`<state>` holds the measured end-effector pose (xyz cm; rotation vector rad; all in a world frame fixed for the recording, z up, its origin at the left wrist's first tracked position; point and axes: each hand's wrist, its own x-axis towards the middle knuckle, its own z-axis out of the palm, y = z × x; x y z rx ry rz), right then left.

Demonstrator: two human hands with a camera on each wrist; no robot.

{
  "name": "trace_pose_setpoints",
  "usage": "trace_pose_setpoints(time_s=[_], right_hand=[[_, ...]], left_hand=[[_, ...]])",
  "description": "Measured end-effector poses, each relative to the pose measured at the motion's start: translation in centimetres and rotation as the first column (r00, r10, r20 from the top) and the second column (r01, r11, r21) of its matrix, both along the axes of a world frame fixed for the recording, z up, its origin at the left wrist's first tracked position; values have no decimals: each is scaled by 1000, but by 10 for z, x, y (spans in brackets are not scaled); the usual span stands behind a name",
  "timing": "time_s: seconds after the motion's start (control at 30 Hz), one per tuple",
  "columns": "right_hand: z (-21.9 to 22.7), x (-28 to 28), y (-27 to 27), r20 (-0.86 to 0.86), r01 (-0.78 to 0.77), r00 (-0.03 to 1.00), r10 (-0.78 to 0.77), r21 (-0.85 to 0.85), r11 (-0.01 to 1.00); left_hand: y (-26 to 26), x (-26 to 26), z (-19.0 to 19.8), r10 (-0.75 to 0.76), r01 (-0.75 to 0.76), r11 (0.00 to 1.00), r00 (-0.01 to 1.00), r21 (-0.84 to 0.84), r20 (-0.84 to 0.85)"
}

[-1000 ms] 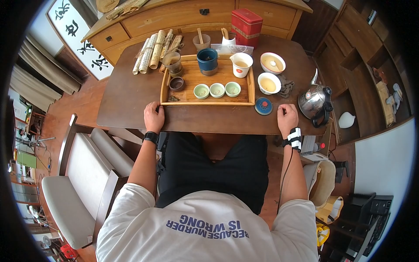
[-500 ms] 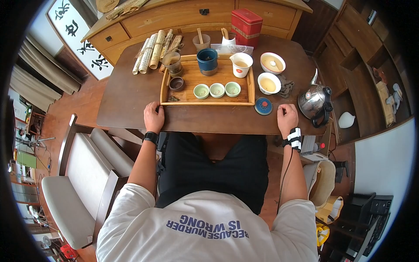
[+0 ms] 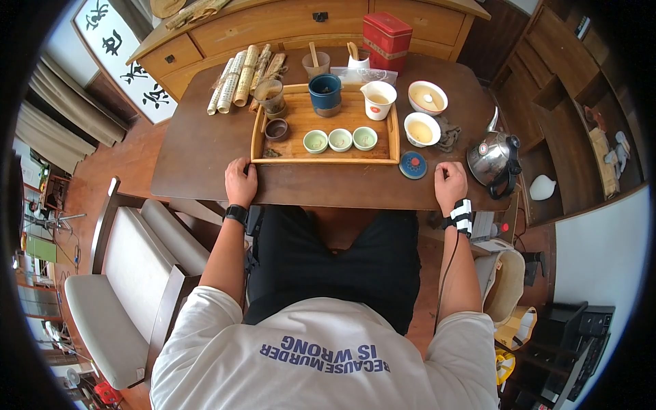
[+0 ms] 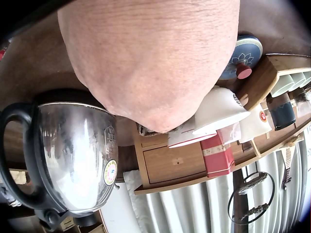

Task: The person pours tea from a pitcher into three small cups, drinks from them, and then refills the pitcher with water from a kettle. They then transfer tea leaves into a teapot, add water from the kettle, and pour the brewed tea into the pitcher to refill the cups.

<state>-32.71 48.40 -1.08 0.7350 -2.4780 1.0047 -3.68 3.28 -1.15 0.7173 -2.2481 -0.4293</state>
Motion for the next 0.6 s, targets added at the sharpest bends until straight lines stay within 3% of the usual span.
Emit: trace_pose_setpoints(time_s=[0.6], right_hand=[[-2, -1, -1, -1, 6, 1000, -6, -14, 1000]], left_hand=[[1, 0, 1, -2, 2, 1000, 1000, 1, 2]])
